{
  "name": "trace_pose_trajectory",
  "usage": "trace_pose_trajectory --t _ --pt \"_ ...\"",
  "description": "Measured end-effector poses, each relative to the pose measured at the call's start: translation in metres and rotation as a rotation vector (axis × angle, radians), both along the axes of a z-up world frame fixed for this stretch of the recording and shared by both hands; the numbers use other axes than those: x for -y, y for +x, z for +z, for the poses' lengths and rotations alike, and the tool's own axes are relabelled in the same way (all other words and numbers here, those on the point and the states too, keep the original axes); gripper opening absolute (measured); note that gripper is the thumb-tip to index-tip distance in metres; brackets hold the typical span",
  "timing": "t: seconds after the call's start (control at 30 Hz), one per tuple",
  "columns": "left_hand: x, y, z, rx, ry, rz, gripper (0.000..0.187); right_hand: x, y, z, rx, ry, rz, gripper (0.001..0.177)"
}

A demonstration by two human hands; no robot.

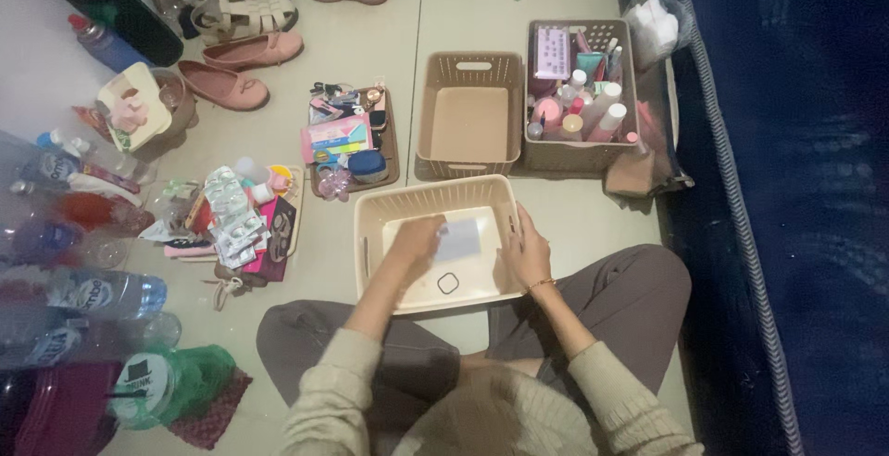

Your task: The person sits on the floor and organizes various small items, including bottles, tubes, and packaged goods, into plastic baskets. They pick up items from the floor and place them into the baskets, arranging them neatly.

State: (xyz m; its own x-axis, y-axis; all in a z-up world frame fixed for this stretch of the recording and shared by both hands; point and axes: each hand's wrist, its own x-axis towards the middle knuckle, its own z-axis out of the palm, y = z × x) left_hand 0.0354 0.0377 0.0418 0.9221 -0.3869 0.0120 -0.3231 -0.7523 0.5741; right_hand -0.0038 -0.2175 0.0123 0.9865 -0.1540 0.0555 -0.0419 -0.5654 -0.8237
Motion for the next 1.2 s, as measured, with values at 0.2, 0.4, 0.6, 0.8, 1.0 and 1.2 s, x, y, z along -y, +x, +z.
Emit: trace_pose_trajectory --t 0.2,0.4,0.6,0.8,1.0,1.2 --pt "-0.018 0.02 0.05 0.204 0.493 0.115 0.03 -0.002 0.001 0.006 -0.035 0.0 -0.011 0.061" --pt "-0.046 0.025 0.024 0.359 0.598 -0.004 0.038 -0.002 -0.001 0.008 -0.014 0.028 -0.015 0.063" --pt "-0.064 0.037 0.003 0.435 0.688 0.025 0.019 -0.001 0.0 0.009 -0.024 0.01 0.002 0.063" --pt "-0.068 0.032 0.011 0.596 0.732 0.089 0.016 -0.001 -0.001 0.005 -0.014 0.012 -0.004 0.062" --pt "-0.05 0.023 0.007 0.475 0.654 -0.092 0.023 -0.001 0.001 0.003 -0.053 -0.002 -0.017 0.063" --pt "-0.001 -0.011 -0.04 0.068 0.43 -0.206 0.015 0.0 -0.001 0.005 0.008 0.015 -0.007 0.062"
